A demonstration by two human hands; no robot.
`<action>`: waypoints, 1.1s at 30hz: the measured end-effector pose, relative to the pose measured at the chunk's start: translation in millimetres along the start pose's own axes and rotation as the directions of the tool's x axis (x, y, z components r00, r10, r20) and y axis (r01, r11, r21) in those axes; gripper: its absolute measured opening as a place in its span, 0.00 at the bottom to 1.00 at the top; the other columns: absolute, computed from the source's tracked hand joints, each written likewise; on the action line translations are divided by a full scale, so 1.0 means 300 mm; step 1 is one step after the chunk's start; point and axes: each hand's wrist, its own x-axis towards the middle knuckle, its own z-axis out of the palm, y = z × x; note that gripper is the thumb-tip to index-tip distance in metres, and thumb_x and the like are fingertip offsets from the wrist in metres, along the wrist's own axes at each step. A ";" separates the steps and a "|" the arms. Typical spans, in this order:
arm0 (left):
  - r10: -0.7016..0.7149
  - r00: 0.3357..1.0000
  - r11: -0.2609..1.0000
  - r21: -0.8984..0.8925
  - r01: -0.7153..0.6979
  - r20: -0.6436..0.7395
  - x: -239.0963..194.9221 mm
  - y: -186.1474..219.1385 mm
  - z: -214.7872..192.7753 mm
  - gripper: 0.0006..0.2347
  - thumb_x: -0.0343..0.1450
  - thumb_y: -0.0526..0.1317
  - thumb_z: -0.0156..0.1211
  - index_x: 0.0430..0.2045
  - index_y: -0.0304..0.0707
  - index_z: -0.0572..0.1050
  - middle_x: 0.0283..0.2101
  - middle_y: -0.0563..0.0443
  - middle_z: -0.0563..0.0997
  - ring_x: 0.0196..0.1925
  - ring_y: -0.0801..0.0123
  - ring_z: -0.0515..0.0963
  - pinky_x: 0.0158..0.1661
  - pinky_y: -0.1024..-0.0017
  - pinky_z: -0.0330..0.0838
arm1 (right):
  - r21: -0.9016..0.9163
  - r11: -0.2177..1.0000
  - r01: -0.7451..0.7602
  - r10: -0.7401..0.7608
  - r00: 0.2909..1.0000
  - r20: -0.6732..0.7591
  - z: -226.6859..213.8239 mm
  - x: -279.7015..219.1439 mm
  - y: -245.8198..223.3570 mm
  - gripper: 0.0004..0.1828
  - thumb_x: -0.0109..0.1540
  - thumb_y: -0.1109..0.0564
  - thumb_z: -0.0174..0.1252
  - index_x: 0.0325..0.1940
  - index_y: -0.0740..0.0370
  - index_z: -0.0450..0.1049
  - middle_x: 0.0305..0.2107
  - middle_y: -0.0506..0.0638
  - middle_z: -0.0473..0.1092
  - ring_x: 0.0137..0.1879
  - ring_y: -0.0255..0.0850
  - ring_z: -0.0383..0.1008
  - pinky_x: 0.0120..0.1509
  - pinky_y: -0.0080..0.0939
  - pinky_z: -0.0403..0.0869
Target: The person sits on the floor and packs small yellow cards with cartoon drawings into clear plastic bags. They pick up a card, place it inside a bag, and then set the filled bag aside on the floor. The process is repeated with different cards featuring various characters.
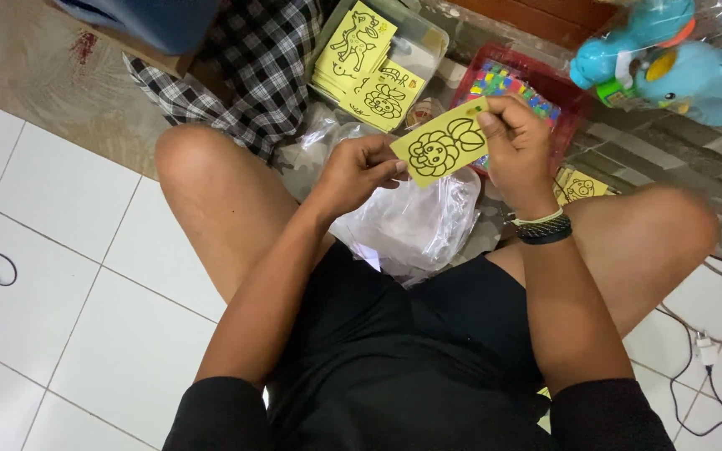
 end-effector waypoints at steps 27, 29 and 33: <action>0.062 0.991 0.969 0.247 -0.032 -0.115 -0.002 0.013 0.002 0.06 0.68 0.36 0.68 0.37 0.40 0.83 0.21 0.48 0.82 0.24 0.74 0.77 0.32 0.77 0.73 | -0.018 0.996 0.086 -0.083 0.991 0.109 0.078 -0.020 -0.033 0.09 0.66 0.60 0.66 0.50 0.63 0.80 0.48 0.60 0.70 0.55 0.54 0.73 0.59 0.51 0.70; 0.073 0.990 0.970 0.238 -0.042 -0.120 -0.006 0.022 0.003 0.07 0.68 0.35 0.68 0.38 0.41 0.84 0.20 0.50 0.82 0.24 0.77 0.75 0.30 0.80 0.72 | 0.031 0.998 0.046 -0.053 0.956 0.289 0.096 -0.044 -0.052 0.12 0.60 0.60 0.72 0.47 0.62 0.82 0.48 0.62 0.71 0.53 0.56 0.76 0.60 0.57 0.71; 0.089 0.989 0.972 0.228 -0.060 -0.120 -0.006 0.025 -0.004 0.07 0.68 0.36 0.68 0.38 0.44 0.85 0.21 0.49 0.83 0.24 0.78 0.76 0.29 0.80 0.73 | -0.036 0.999 0.028 -0.017 0.962 0.274 0.102 -0.054 0.033 0.15 0.59 0.58 0.73 0.50 0.58 0.82 0.49 0.61 0.72 0.55 0.58 0.76 0.62 0.55 0.72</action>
